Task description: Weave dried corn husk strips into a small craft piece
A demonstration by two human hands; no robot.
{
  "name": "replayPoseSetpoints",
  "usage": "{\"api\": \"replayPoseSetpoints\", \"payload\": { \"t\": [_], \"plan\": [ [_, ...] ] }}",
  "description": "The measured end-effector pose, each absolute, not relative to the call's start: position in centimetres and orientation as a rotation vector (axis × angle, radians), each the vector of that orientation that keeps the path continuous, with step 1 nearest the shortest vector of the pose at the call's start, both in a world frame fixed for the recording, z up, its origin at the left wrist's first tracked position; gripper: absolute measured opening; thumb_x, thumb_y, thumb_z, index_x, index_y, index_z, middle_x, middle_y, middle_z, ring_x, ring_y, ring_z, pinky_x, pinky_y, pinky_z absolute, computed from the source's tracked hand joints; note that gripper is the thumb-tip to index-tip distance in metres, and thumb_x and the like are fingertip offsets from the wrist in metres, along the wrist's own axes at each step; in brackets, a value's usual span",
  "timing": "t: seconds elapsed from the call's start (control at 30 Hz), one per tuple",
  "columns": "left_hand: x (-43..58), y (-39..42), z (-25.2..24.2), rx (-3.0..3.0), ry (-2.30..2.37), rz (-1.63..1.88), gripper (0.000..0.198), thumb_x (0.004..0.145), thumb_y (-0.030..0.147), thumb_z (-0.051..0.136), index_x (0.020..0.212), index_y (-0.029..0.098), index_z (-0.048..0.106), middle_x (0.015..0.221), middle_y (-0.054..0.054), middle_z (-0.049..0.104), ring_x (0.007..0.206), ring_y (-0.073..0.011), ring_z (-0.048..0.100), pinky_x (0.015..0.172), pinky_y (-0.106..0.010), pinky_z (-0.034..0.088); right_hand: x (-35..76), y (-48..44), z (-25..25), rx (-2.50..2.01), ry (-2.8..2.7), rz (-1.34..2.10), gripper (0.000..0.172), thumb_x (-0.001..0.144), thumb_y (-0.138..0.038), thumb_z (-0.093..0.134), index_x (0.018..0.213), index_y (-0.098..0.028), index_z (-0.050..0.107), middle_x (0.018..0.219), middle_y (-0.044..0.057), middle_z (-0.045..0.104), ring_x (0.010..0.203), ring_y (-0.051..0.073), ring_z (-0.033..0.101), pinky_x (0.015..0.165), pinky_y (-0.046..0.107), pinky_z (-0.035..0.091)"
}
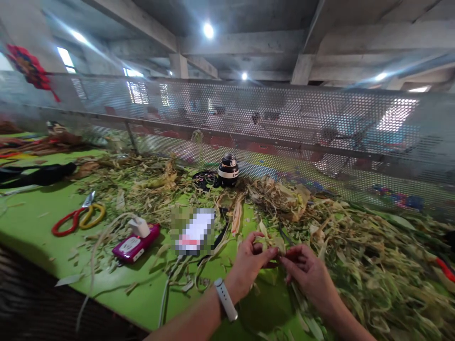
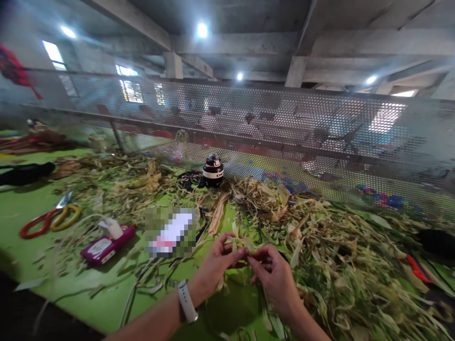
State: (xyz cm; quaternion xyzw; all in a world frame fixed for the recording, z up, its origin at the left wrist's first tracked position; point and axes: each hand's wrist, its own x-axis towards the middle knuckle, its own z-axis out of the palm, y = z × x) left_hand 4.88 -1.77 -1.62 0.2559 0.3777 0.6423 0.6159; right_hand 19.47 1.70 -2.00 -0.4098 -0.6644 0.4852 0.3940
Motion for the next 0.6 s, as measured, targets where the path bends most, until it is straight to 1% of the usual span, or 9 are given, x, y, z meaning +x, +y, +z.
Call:
{"api": "replayPoseSetpoints", "payload": {
  "t": [0.1,0.2,0.3,0.37,0.5,0.6],
  "plan": [
    [4.9,-1.8,-1.5,0.565,0.819,1.485,0.052,0.053,0.03,0.082,0.089,0.019,0.045,0.055,0.009,0.053,0.056,-0.0095,0.057,0.056,-0.022,0.05,19.5,1.8,-1.8,-1.013,-1.604,1.273,0.038,0.067,-0.047,0.069,0.082,-0.02,0.048,0.069,0.001,0.061,0.054,0.015,0.059,0.043,0.023,0.048],
    [4.9,-1.9,-1.3,0.574,0.795,1.465,0.056,0.049,0.025,0.084,0.089,0.018,0.046,0.062,0.006,0.06,0.06,-0.0099,0.058,0.058,-0.024,0.051,19.7,1.9,-1.9,-1.017,-1.629,1.319,0.039,0.069,-0.045,0.068,0.089,-0.02,0.047,0.072,0.003,0.063,0.056,0.015,0.06,0.043,0.023,0.048],
    [4.9,-1.8,-1.3,0.591,0.829,1.446,0.059,0.044,0.021,0.085,0.089,0.017,0.046,0.066,0.003,0.064,0.059,-0.0101,0.058,0.055,-0.022,0.05,20.0,2.2,-2.3,-1.007,-1.653,1.36,0.039,0.071,-0.044,0.068,0.091,-0.02,0.045,0.073,0.002,0.061,0.061,0.015,0.061,0.043,0.022,0.048],
    [4.9,-1.7,-1.3,0.584,0.853,1.449,0.059,0.043,0.022,0.085,0.088,0.016,0.047,0.064,0.002,0.064,0.056,-0.0103,0.058,0.053,-0.022,0.049,20.0,2.3,-2.5,-0.995,-1.665,1.372,0.038,0.071,-0.044,0.067,0.092,-0.02,0.045,0.075,0.002,0.061,0.064,0.016,0.061,0.044,0.021,0.048],
    [4.7,-1.5,-1.6,0.55,0.861,1.487,0.058,0.042,0.024,0.085,0.086,0.017,0.047,0.06,0.004,0.063,0.053,-0.0101,0.058,0.052,-0.022,0.049,19.7,2.0,-2.0,-1.018,-1.653,1.351,0.041,0.067,-0.049,0.068,0.088,-0.02,0.048,0.074,0.002,0.06,0.06,0.014,0.058,0.041,0.02,0.046],
    [4.6,-1.4,-1.6,0.558,0.885,1.486,0.059,0.043,0.025,0.085,0.088,0.018,0.048,0.062,0.004,0.064,0.055,-0.0107,0.059,0.052,-0.021,0.048,19.6,1.7,-1.3,-1.045,-1.681,1.334,0.041,0.066,-0.051,0.068,0.086,-0.019,0.05,0.072,0.002,0.059,0.06,0.013,0.057,0.041,0.019,0.046]
  ]
}}
